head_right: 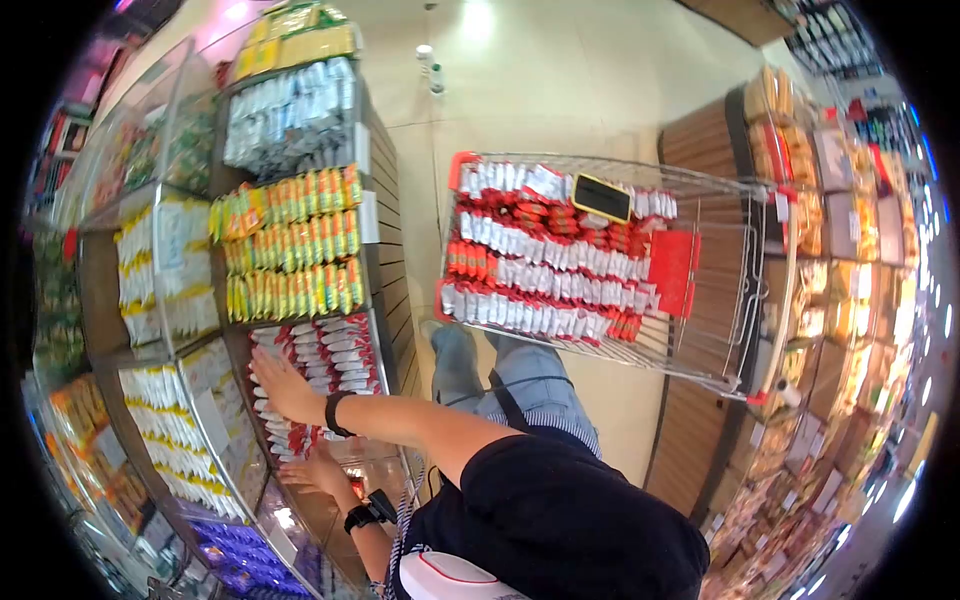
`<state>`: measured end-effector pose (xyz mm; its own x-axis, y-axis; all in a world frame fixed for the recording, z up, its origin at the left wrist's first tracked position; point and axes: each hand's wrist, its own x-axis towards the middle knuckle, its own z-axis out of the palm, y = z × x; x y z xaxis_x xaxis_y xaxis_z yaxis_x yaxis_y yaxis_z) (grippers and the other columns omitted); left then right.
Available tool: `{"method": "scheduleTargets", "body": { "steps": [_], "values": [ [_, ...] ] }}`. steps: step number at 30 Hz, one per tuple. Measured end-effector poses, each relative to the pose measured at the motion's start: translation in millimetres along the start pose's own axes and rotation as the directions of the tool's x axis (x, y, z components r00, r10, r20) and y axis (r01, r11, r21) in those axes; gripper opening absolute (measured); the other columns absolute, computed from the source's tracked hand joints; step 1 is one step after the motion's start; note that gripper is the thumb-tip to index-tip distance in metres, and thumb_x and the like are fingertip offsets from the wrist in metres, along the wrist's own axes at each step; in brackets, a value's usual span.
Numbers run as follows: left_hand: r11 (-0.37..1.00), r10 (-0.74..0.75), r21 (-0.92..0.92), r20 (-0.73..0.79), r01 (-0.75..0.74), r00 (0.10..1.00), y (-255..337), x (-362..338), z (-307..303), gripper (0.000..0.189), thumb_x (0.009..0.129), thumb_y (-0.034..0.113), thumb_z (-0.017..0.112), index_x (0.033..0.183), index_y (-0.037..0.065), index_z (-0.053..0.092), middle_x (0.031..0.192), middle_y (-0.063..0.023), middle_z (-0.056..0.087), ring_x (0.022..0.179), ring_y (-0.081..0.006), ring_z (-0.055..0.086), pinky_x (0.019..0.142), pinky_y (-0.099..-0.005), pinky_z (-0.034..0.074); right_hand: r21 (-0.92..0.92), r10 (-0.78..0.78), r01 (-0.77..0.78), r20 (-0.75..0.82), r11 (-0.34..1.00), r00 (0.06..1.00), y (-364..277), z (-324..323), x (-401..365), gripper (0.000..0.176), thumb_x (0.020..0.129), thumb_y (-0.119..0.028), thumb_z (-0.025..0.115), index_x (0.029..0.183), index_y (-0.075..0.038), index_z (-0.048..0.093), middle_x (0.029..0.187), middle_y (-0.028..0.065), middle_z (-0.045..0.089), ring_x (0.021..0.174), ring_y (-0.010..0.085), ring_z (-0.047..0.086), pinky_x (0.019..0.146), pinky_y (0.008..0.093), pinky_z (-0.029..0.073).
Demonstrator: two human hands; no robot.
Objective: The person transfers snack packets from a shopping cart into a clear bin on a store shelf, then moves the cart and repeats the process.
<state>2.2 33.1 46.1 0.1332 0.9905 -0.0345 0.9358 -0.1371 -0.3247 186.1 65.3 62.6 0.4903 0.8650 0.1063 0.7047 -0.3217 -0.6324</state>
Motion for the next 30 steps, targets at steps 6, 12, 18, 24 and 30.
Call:
{"method": "scheduleTargets", "body": {
  "steps": [6,12,18,24,30],
  "values": [
    [0.964,0.202,-0.068,-0.433,-0.255,0.879,67.6,-46.6,-46.6,0.081,0.077,0.046,0.058,0.127,-0.009,0.025,0.126,-0.0262,0.034,0.114,-0.0388,0.037,0.088,-0.0437,0.036,0.362,-0.226,0.308,-0.25,0.88,0.941,52.9,-81.4,-57.8,0.031,0.071,-0.026,0.06,0.088,-0.001,0.057,0.097,0.015,0.055,0.097,0.0282,0.051,0.082,0.0383,0.039],
    [0.42,0.786,-0.608,-0.127,-0.674,0.605,233.5,-145.1,-93.0,0.054,0.078,0.016,0.059,0.123,-0.005,0.037,0.115,-0.0242,0.042,0.107,-0.0376,0.04,0.093,-0.042,0.031,0.303,0.242,-0.211,-0.069,0.929,0.968,225.3,-211.8,-193.8,0.016,0.067,-0.02,0.056,0.063,-0.005,0.058,0.064,0.0123,0.056,0.068,0.0298,0.058,0.06,0.0407,0.047],
    [0.503,0.723,-0.681,-0.006,-0.532,0.691,335.2,-174.2,-33.8,0.083,0.075,0.034,0.065,0.133,-0.004,0.019,0.135,-0.0295,0.019,0.127,-0.0416,0.018,0.104,-0.0443,0.016,0.142,0.948,-0.95,-0.2,0.277,0.246,360.8,-198.5,-409.1,0.047,0.07,-0.027,0.067,0.103,0.002,0.05,0.096,0.021,0.053,0.087,0.0379,0.051,0.078,0.0437,0.04],
    [0.486,0.758,-0.753,0.11,-0.444,0.643,352.2,-164.6,10.2,0.085,0.073,0.038,0.067,0.131,-0.007,0.023,0.134,-0.0298,0.022,0.127,-0.041,0.018,0.106,-0.0432,0.014,0.714,0.934,-0.627,0.352,-0.313,-0.067,370.7,-156.9,-458.5,0.084,0.065,-0.042,0.073,0.12,0.01,0.037,0.117,0.0256,0.048,0.109,0.0303,0.048,0.089,0.0362,0.039],
    [0.588,0.711,-0.625,0.098,-0.512,0.697,347.3,-177.2,-5.4,0.061,0.069,0.031,0.071,0.118,0.005,0.046,0.115,-0.0232,0.039,0.105,-0.0338,0.042,0.088,-0.0403,0.034,0.623,0.969,-0.769,0.247,-0.144,0.018,374.9,-127.7,-467.6,0.072,0.06,-0.028,0.08,0.111,0.003,0.04,0.105,0.0148,0.054,0.092,0.0187,0.055,0.077,0.032,0.045]
  ]
}}
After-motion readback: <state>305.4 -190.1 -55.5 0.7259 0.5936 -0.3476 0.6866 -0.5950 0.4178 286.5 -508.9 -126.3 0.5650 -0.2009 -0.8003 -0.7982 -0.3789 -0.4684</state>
